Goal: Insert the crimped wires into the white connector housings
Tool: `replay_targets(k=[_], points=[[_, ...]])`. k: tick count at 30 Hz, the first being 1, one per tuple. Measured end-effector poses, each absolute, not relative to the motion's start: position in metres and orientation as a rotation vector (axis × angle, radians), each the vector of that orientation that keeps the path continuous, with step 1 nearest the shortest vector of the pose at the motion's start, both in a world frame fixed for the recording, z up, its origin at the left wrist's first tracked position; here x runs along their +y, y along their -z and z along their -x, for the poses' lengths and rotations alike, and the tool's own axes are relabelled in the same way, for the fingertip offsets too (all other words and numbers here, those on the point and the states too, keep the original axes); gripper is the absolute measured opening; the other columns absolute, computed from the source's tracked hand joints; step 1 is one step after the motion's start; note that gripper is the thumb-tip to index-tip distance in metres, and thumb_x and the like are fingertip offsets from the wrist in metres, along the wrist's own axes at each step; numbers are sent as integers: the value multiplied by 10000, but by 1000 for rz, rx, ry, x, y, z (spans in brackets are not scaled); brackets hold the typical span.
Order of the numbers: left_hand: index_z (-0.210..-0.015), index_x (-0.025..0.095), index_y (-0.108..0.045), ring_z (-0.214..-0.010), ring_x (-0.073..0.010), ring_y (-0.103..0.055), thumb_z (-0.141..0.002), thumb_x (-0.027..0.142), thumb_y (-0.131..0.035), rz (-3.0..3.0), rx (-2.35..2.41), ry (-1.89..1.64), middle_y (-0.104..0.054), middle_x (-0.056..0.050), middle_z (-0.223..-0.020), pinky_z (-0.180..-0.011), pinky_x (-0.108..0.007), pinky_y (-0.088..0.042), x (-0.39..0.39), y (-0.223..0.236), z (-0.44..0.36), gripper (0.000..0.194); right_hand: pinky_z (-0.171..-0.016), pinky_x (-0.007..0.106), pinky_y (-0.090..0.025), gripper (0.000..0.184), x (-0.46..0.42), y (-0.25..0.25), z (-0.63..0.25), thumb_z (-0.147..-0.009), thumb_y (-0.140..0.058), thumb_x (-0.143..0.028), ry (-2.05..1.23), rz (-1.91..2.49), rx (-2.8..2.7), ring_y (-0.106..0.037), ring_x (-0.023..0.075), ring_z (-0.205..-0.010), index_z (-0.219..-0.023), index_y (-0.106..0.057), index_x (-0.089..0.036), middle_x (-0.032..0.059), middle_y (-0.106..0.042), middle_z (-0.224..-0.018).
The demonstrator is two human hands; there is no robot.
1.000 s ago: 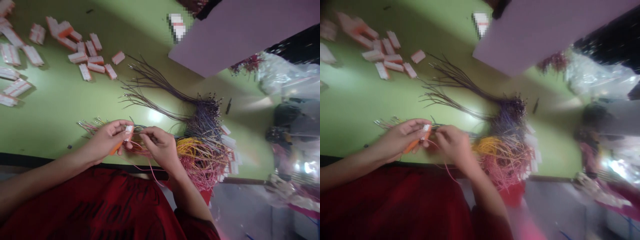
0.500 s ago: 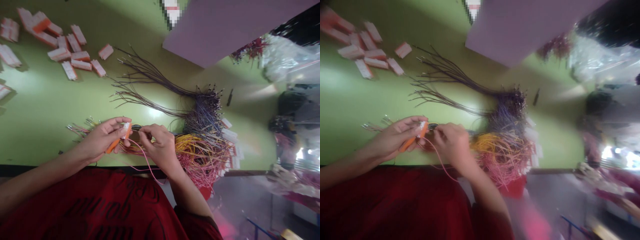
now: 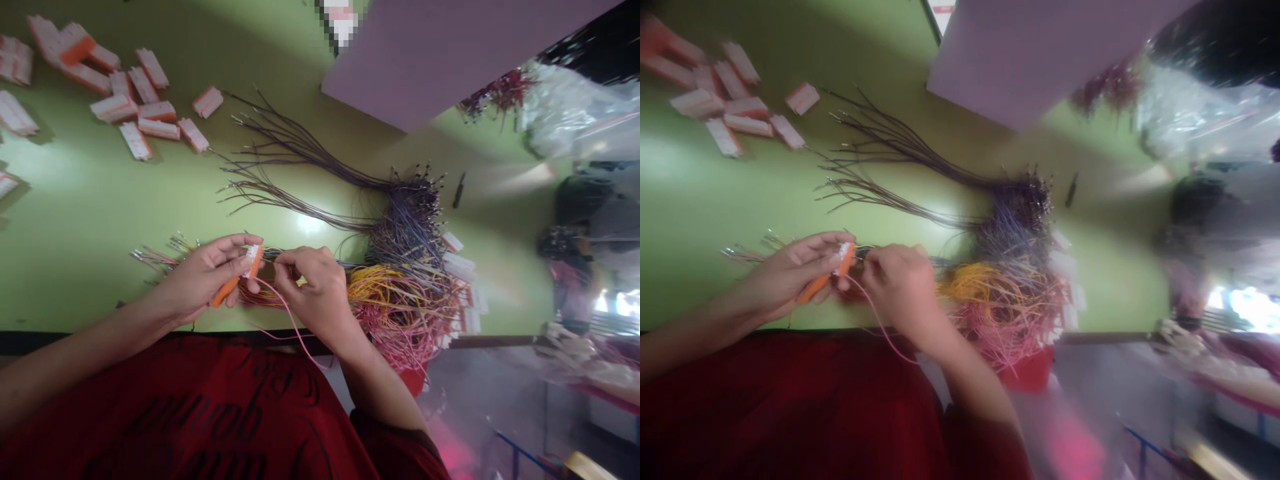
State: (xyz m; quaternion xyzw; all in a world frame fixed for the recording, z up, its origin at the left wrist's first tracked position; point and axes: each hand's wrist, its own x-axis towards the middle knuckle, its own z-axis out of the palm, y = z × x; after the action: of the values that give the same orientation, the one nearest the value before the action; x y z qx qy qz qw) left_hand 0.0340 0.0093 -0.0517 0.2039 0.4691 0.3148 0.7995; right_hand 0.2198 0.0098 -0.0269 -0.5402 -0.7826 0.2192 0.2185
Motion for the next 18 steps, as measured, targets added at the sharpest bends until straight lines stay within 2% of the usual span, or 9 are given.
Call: replay_targets(k=[9, 14, 18], points=[[-1049, 149, -625, -544, -142, -677, -749, 272, -835, -489, 1026, -730, -696, 1, -713, -353, -163, -447, 8, 51, -39, 386, -695, 309, -369, 218, 9, 35, -218, -910, -536, -134, -624, 1424, -2200, -597, 136, -632, -737, -657, -190, 16, -714, -677], [-1045, 136, -633, -511, -131, -658, -740, 265, -834, -487, 1043, -740, -707, -11, -727, -345, -168, -448, 8, 50, -40, 388, -714, 306, -413, 221, 8, 37, -217, -924, -551, -168, -697, 1454, -2151, -594, 140, -633, -743, -673, -202, 18, -727, -702], [-1040, 142, -646, -564, -147, -681, -751, 269, -816, -524, 1051, -731, -710, -25, -780, -353, -175, -458, 7, 49, -40, 359, -712, 293, -448, 221, 6, 38, -215, -920, -559, -169, -795, 1462, -2082, -602, 134, -628, -738, -677, -208, 11, -728, -705]])
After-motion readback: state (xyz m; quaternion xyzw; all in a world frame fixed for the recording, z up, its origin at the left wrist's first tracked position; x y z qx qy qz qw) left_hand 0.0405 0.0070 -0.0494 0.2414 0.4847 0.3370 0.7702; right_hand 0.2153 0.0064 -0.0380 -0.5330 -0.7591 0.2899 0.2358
